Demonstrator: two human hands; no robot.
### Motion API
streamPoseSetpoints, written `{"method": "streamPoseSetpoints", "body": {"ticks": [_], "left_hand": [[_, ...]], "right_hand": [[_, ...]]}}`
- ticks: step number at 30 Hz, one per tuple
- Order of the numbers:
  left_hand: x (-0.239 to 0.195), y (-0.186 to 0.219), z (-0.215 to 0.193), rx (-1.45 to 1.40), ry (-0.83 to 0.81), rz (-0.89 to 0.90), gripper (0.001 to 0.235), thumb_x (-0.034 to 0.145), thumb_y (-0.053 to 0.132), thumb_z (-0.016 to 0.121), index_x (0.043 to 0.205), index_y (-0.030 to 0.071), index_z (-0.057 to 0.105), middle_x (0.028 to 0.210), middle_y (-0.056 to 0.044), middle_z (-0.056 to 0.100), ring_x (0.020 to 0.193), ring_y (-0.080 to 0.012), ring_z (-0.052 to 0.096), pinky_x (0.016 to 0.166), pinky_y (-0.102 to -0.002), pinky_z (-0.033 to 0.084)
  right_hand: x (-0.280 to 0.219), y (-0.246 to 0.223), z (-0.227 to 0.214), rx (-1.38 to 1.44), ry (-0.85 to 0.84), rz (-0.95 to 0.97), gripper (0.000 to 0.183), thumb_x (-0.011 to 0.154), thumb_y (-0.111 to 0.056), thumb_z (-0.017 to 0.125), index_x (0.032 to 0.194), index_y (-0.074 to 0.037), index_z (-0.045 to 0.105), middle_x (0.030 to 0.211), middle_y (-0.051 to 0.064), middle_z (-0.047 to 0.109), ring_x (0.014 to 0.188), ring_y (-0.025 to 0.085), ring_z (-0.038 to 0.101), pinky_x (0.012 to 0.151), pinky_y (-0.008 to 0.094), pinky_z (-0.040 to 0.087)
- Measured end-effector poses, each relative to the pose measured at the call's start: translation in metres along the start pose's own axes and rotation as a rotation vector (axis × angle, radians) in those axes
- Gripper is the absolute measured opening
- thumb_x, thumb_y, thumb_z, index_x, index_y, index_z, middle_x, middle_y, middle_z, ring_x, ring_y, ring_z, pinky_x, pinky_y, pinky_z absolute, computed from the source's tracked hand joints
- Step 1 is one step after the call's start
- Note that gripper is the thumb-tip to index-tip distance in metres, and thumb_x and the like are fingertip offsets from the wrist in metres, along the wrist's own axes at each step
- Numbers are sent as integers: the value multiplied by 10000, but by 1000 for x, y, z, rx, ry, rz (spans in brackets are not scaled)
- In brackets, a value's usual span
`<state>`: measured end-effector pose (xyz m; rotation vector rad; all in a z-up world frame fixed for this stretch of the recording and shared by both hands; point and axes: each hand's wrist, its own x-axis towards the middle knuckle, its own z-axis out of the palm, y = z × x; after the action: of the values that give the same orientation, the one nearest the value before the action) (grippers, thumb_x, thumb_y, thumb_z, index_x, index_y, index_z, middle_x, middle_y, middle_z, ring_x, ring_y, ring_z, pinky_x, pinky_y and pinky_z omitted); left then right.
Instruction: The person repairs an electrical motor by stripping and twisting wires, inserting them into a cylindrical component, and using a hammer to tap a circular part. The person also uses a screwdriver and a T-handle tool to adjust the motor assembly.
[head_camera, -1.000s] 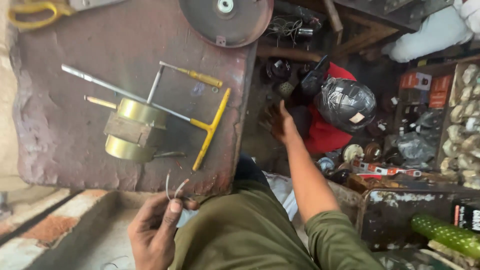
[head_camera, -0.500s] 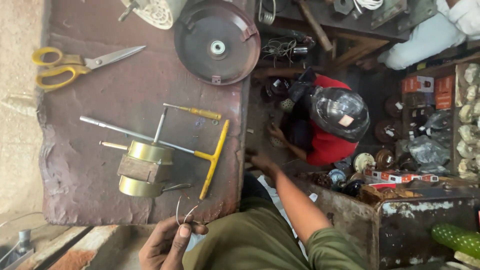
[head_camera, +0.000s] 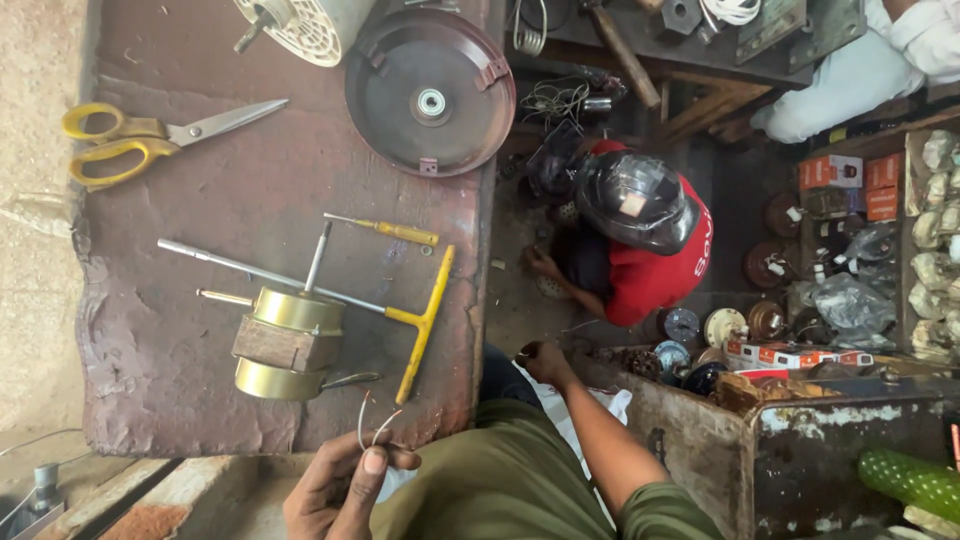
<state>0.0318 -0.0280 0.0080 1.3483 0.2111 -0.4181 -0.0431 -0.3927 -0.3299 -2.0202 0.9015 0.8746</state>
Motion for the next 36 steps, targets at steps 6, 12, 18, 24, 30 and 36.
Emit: {"method": "streamPoseSetpoints", "body": {"ticks": [6,12,18,24,30,36], "left_hand": [[-2,-2,-1,-24,46,3,254,954,69,641,1123,-116,680,822,-215,768,847,-257,758,862,-400,590],[-3,-5,-1,-34,70,1,254,961,70,638,1123,-124,670,815,-213,755,838,-251,747,857,-398,586],[-4,-4,0,-45,65,21,254,970,71,633,1130,-123,667,823,-199,744,837,-245,739,851,-400,587],[-4,0,3,-46,69,14,259,971,71,631,1136,-126,662,839,-195,736,849,-243,734,860,-399,590],[-9,3,-1,41,134,-44,252,955,112,657,1095,-96,685,780,-174,733,697,-196,676,642,-332,556],[-7,1,-17,136,133,-48,226,945,116,661,1049,-77,716,738,-155,726,636,-168,637,574,-300,501]], "right_hand": [[19,-19,12,-65,31,-188,481,888,-396,714,1224,-52,719,1189,164,736,1096,303,700,968,398,529],[26,-31,23,-96,-17,-199,509,900,-389,708,1290,-63,681,1255,157,717,1138,307,690,996,402,523],[25,-20,17,-95,-10,-177,507,897,-376,719,1283,-48,682,1265,177,709,1156,319,683,1008,396,523],[22,-4,13,-105,-38,-118,456,915,-344,693,1261,-46,702,1248,197,713,1162,342,677,1010,412,513],[16,-12,11,-131,-11,-144,416,919,-340,685,1230,-67,725,1215,189,725,1148,352,675,1010,417,505],[-6,-36,-3,-101,48,-149,390,914,-330,693,1198,-67,744,1185,186,736,1132,349,687,1005,415,506]]}}
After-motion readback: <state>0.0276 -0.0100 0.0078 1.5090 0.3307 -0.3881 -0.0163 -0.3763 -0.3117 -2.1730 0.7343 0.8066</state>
